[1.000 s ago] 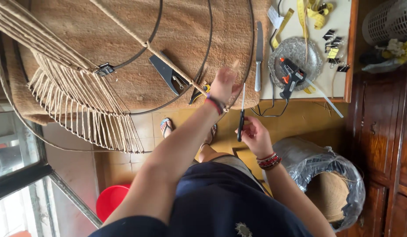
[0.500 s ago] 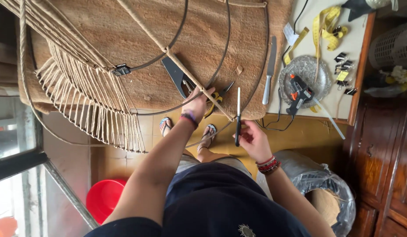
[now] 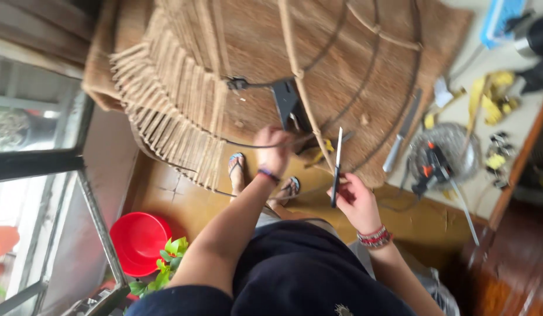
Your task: Assembling a wicker furniture piece by cutting and attaching strips using hand tools.
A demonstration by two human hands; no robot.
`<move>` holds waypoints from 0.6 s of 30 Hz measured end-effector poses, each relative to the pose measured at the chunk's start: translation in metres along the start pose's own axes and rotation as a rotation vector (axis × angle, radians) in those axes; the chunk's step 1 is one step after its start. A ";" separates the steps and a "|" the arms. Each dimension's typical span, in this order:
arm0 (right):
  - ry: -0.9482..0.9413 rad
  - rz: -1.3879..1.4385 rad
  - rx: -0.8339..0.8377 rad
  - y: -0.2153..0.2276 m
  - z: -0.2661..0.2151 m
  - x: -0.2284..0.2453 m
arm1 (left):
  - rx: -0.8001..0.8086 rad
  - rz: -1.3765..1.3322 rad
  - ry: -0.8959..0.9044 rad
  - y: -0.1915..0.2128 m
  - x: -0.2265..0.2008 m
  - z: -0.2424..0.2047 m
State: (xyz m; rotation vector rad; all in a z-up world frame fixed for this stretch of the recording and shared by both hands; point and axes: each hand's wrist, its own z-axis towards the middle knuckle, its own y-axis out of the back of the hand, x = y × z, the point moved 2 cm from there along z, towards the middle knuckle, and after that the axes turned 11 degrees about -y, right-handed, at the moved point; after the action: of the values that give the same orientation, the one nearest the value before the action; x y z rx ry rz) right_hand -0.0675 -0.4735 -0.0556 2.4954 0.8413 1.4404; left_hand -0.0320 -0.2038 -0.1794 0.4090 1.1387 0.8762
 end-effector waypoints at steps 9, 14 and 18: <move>0.066 0.035 0.186 -0.027 0.015 0.040 | 0.310 0.407 0.324 0.007 0.123 -0.016; 0.149 -0.013 0.224 -0.024 0.032 0.069 | 0.253 0.524 0.096 0.026 0.058 -0.091; 0.221 -0.180 0.218 -0.002 0.035 0.124 | 0.712 0.108 0.296 0.118 -0.012 -0.019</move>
State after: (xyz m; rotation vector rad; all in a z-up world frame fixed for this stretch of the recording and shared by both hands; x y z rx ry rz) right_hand 0.0081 -0.4008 0.0184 2.3577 1.2921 1.6601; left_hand -0.0970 -0.1435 -0.0990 0.9514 1.7118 0.6099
